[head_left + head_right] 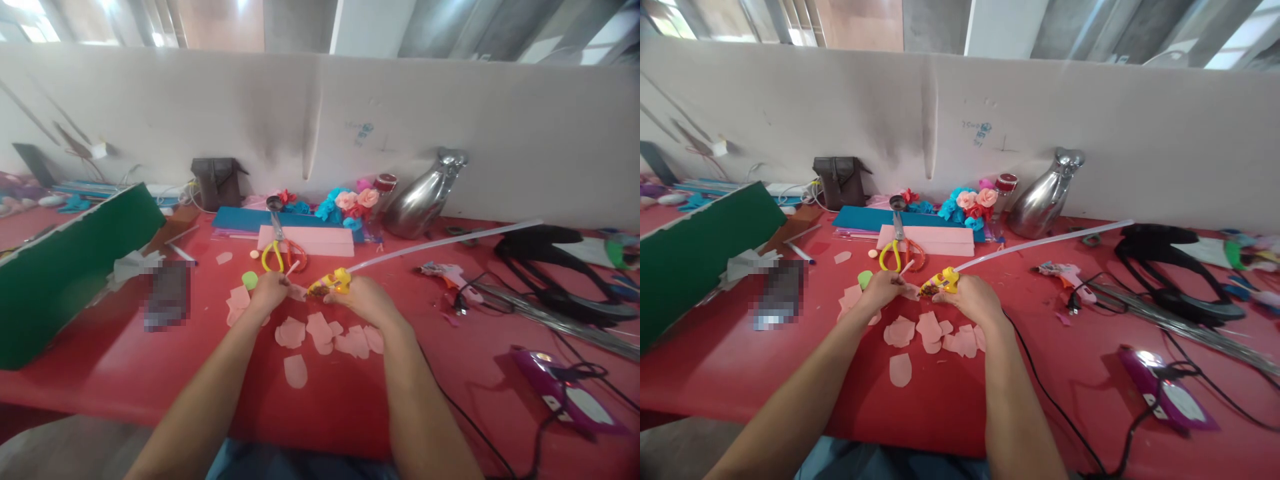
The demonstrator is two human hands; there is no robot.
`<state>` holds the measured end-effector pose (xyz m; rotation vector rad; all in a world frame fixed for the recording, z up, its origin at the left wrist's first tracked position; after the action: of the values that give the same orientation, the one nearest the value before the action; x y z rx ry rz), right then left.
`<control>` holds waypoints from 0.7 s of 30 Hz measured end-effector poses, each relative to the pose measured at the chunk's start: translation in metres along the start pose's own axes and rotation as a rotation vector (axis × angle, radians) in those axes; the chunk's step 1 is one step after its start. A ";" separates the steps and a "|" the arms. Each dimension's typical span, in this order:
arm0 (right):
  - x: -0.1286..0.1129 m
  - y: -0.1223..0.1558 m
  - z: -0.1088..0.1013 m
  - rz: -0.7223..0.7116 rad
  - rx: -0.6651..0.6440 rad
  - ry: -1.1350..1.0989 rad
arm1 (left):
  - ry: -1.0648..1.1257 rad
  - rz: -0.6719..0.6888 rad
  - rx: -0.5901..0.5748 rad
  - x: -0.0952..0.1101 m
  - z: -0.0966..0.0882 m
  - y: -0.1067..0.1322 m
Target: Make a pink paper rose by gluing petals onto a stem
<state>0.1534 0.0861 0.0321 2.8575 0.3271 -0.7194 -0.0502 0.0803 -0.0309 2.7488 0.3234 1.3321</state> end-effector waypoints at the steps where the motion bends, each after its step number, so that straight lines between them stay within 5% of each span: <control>1: 0.000 0.000 0.000 0.004 0.007 0.006 | -0.001 0.000 0.000 0.000 0.000 0.000; 21: 0.005 -0.003 0.004 -0.032 -0.004 0.132 | 0.027 0.001 -0.019 0.000 0.002 0.000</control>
<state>0.1548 0.0891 0.0260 2.9083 0.3929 -0.5355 -0.0488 0.0801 -0.0321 2.7188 0.3098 1.3658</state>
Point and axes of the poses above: each hand's wrist, its own y-axis away from the middle knuckle, its own z-axis out of the palm, x = y × z, the point moved 6 cm from there along -y, towards the middle knuckle
